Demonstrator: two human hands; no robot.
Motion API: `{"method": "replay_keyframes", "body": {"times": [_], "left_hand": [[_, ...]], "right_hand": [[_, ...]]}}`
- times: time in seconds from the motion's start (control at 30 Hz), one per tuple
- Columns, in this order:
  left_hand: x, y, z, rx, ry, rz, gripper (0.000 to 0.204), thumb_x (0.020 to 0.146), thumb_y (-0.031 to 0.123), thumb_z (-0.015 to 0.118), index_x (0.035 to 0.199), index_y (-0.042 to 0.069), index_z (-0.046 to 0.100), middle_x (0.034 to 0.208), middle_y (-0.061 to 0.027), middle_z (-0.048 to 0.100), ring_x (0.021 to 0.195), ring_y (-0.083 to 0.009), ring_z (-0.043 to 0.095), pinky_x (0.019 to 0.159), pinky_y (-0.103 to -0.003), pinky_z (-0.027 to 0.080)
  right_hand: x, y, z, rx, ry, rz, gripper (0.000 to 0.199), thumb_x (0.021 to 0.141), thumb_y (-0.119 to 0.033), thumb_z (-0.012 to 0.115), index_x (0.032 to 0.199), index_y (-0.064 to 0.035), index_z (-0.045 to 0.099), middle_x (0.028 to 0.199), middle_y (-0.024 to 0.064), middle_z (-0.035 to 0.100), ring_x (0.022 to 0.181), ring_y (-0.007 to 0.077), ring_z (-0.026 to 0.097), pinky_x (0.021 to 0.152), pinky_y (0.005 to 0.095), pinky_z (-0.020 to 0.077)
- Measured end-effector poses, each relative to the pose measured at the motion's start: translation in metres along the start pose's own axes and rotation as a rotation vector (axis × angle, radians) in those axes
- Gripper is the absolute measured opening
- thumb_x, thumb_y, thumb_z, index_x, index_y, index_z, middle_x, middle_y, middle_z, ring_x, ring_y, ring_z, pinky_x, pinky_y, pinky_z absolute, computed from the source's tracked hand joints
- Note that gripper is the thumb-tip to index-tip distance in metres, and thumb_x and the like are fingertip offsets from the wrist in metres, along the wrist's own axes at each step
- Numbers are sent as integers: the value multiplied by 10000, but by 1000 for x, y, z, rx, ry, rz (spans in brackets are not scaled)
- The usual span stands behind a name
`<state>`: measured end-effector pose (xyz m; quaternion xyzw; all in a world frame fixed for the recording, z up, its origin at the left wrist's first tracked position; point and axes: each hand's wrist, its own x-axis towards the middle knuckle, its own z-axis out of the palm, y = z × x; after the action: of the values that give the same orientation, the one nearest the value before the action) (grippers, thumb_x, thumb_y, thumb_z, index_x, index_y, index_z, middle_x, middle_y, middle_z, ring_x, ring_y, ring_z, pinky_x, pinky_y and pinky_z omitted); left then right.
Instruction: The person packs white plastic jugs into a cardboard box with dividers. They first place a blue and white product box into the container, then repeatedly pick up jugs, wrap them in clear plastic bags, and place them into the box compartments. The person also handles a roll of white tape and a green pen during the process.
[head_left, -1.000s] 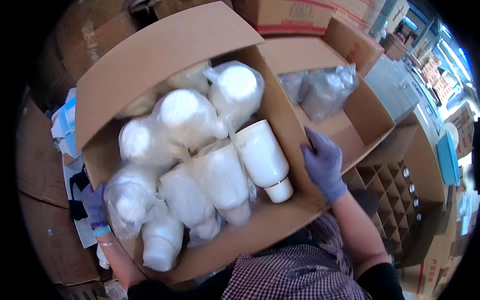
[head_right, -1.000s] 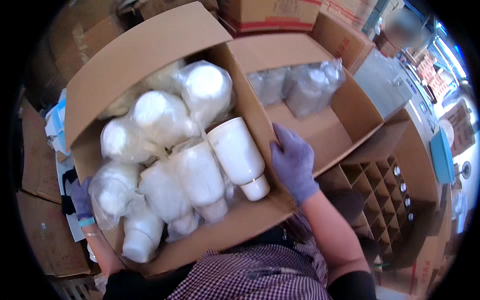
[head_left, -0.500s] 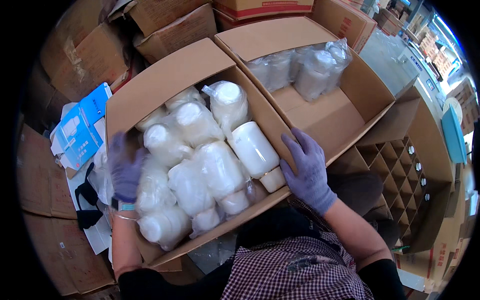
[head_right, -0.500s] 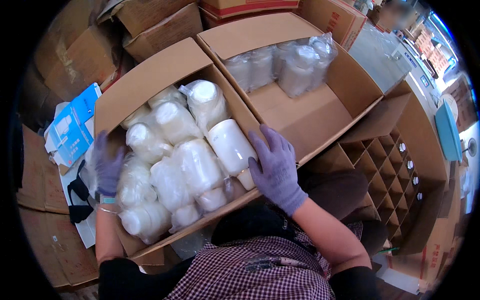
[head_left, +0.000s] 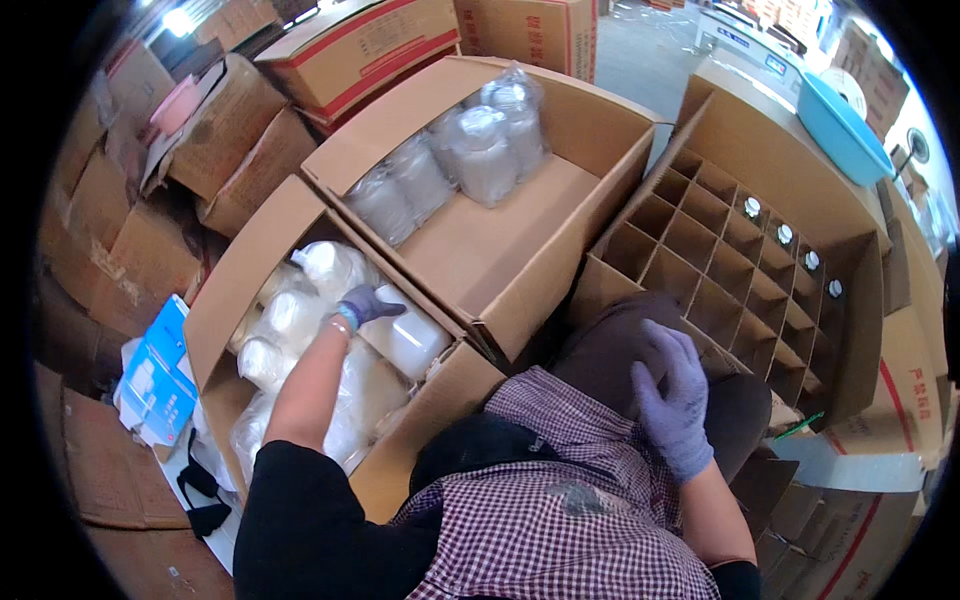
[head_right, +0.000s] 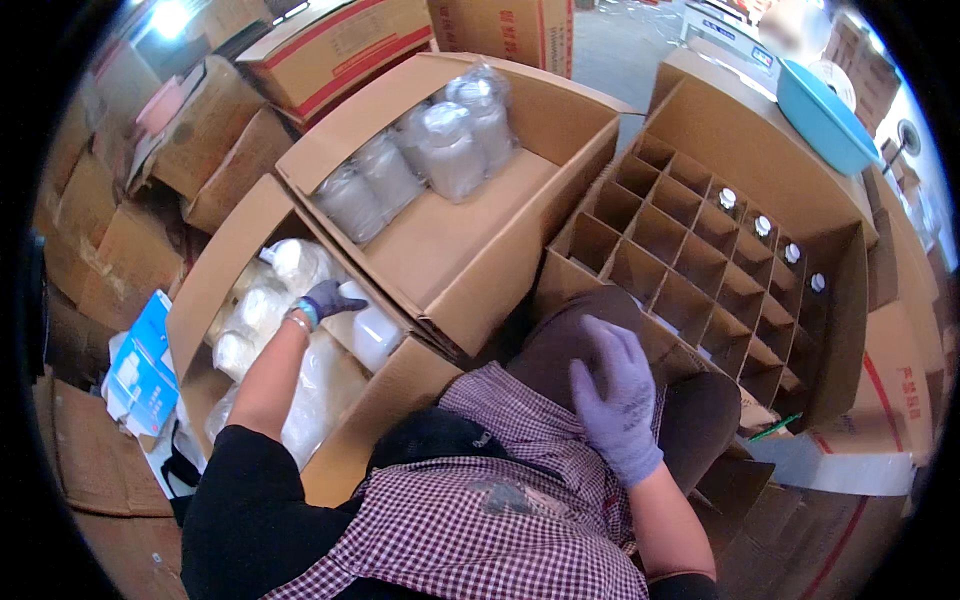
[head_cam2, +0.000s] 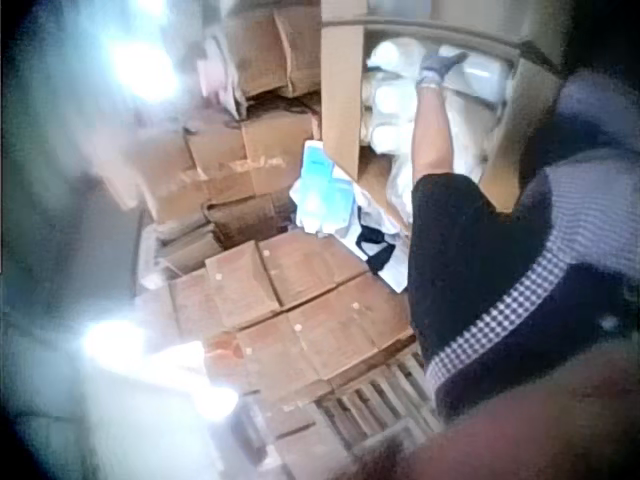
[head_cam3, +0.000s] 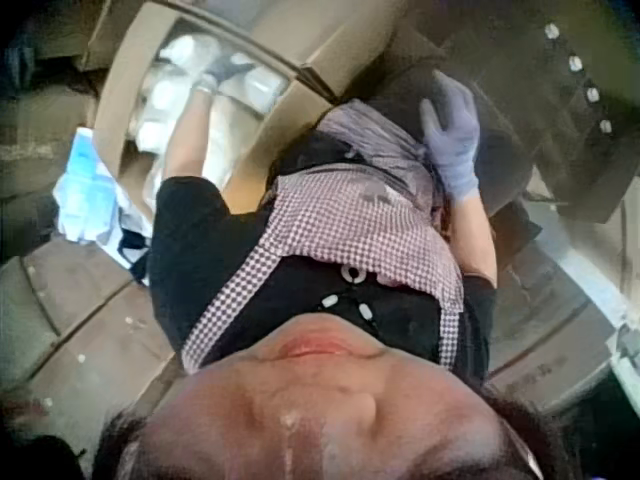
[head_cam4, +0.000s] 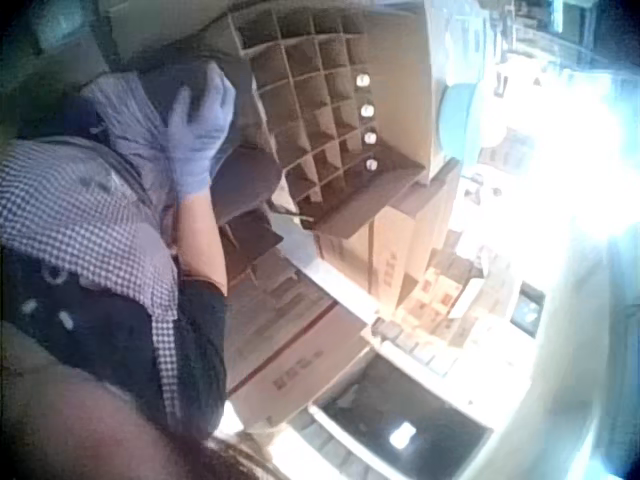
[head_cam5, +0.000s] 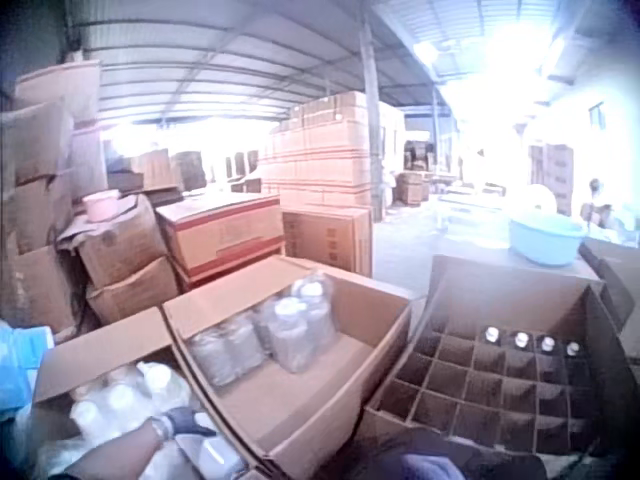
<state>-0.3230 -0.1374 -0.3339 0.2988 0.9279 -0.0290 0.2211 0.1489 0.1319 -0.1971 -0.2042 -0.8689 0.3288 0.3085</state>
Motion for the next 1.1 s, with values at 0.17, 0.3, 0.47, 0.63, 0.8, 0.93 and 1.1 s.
{"method": "replay_keyframes", "body": {"times": [0.17, 0.3, 0.47, 0.63, 0.8, 0.93, 1.1], "left_hand": [[-111, 30, -61, -292, 222, 33, 807, 642, 417, 915, 1236, -66, 656, 1163, -219, 694, 1063, -342, 656, 932, -400, 511], [-235, 99, -140, -219, 833, 233, 746, 595, 262, 894, 1253, -1, 662, 1062, -142, 605, 1036, -292, 581, 920, -382, 486], [-295, 160, -185, -371, 1097, 550, 704, 645, 343, 862, 1204, -2, 607, 1075, -71, 528, 1007, -232, 559, 915, -349, 465], [-235, 238, -141, -678, 972, 895, 908, 649, 653, 855, 1206, -3, 566, 1174, -110, 570, 1079, -231, 562, 942, -354, 460], [-178, 324, -116, -890, 794, 927, 921, 902, 702, 582, 1393, -70, 479, 1321, -176, 569, 1192, -289, 564, 1033, -418, 447], [-133, 381, -99, -1215, 482, 797, 662, 1093, 495, 338, 1338, -91, 523, 1247, -192, 616, 1118, -238, 596, 971, -363, 478], [-115, 412, -65, -1154, 505, 798, 609, 1107, 462, 326, 1244, -78, 572, 1134, -165, 645, 1045, -217, 600, 930, -351, 480]], "right_hand": [[-29, 34, -27, 58, 92, 150, 438, 842, -17, 653, 1278, 8, 610, 1193, 191, 639, 1134, 337, 629, 1006, 385, 482], [-26, 32, -27, 311, 124, 214, 390, 855, -11, 634, 1243, 20, 628, 1179, 183, 644, 1095, 286, 645, 975, 358, 496], [3, 16, -7, 989, -111, 394, 431, 985, -237, 635, 1348, -21, 550, 1206, 121, 629, 1051, 207, 641, 931, 317, 524], [13, 34, -17, 1463, -219, 477, 680, 1017, -498, 547, 1500, -62, 349, 1281, 101, 566, 1018, 198, 640, 752, 357, 608], [-7, 55, -83, 288, 445, -24, 855, 706, -274, 862, 1420, -64, 442, 1303, 166, 551, 1204, 314, 557, 1062, 432, 431], [-6, 97, -157, -420, 654, -4, 845, 687, -232, 831, 1422, -89, 438, 1413, 171, 489, 1196, 367, 541, 1025, 474, 443], [-21, 254, -181, -879, 21, 863, 871, 740, -341, 813, 1490, -198, 394, 1503, 135, 416, 1178, 403, 555, 988, 546, 456]]}}
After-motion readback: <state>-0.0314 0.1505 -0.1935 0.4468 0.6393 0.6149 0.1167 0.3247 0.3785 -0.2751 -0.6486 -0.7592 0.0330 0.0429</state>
